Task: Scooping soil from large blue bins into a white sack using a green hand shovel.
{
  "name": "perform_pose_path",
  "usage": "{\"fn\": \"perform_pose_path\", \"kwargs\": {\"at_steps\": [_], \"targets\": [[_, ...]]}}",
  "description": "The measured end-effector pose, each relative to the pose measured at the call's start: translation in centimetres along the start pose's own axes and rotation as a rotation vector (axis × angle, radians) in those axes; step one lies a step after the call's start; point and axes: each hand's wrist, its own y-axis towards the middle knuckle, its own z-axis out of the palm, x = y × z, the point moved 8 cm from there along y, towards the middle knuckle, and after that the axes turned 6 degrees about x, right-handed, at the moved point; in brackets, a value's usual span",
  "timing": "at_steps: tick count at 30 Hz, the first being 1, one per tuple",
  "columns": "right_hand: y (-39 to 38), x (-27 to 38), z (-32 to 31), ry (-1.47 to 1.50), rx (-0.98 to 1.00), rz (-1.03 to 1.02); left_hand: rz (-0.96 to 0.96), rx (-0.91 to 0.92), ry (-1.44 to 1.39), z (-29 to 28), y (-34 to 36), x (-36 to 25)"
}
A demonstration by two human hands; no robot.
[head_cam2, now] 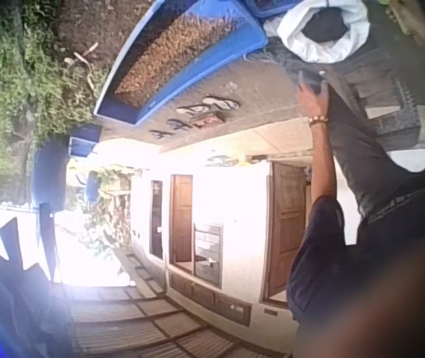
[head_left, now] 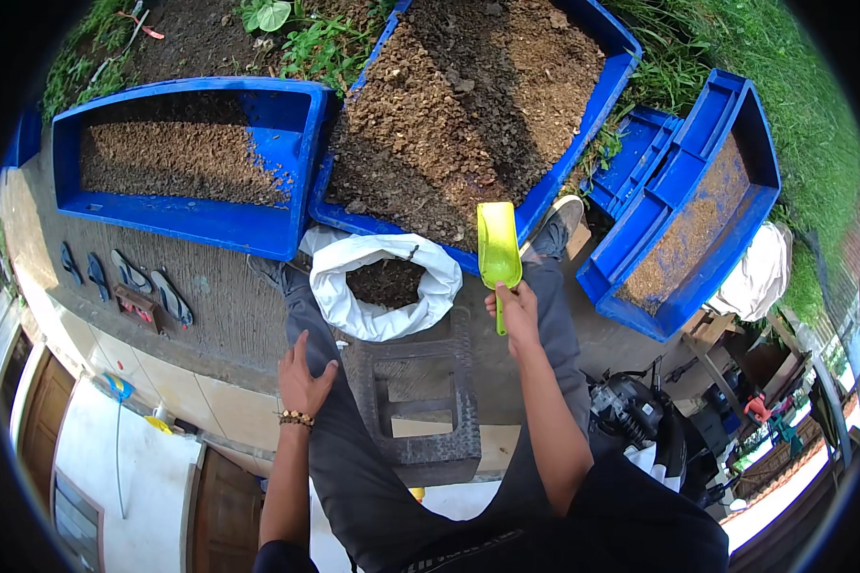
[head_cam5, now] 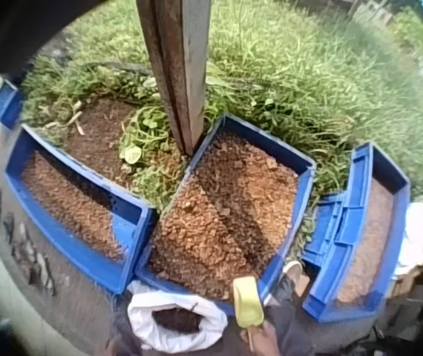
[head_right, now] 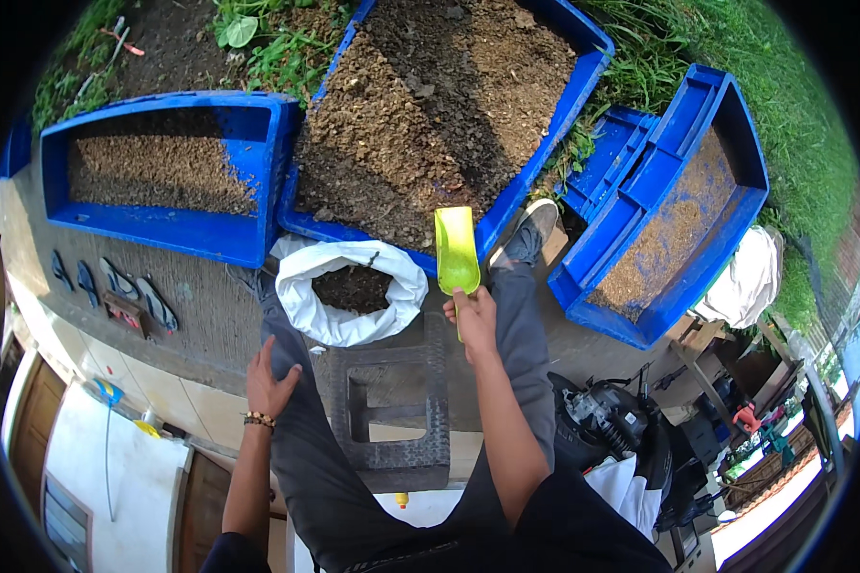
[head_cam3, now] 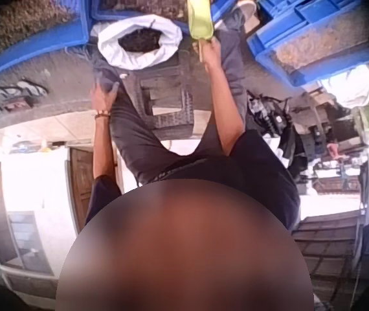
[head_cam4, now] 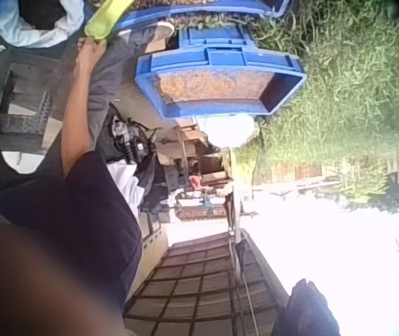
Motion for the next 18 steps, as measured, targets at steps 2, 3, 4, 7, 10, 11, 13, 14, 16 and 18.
{"fn": "perform_pose_path", "kwargs": {"at_steps": [2, 3, 4, 7, 10, 11, 13, 14, 16, 18], "targets": [[5.5, -4.4, 1.3, 0.124, -0.033, 0.1, -0.032, -0.024, 0.089, -2.2, -3.4, 0.6], [8.1, -6.3, 2.1, 0.205, -0.027, 0.136, -0.051, -0.051, 0.081, -2.8, -5.1, 1.3], [10.0, -7.5, 3.4, 0.27, -0.033, 0.172, -0.071, -0.062, 0.065, -3.0, -6.9, 2.1], [15.5, -8.5, 4.9, 0.351, -0.076, 0.191, -0.176, -0.034, -0.068, -2.0, -9.9, 2.6], [18.7, -8.3, 6.4, 0.484, -0.08, 0.149, -0.233, -0.13, -0.085, -1.5, -10.1, 3.1], [19.5, -7.1, 6.3, 0.471, -0.11, 0.002, -0.289, -0.187, -0.12, -1.7, -9.9, 3.5], [21.4, -4.9, 5.7, 0.462, -0.117, -0.08, -0.303, -0.201, -0.087, -1.5, -9.1, 2.6], [22.8, -2.8, 5.7, 0.448, -0.108, -0.151, -0.314, -0.21, -0.058, -1.5, -9.1, 2.4], [25.4, 0.4, 4.5, 0.428, -0.123, -0.249, -0.332, -0.214, -0.017, -1.1, -8.7, 1.4], [26.7, 3.2, 4.4, 0.37, -0.164, -0.278, -0.357, -0.224, 0.014, -1.0, -8.6, 1.6]]}}
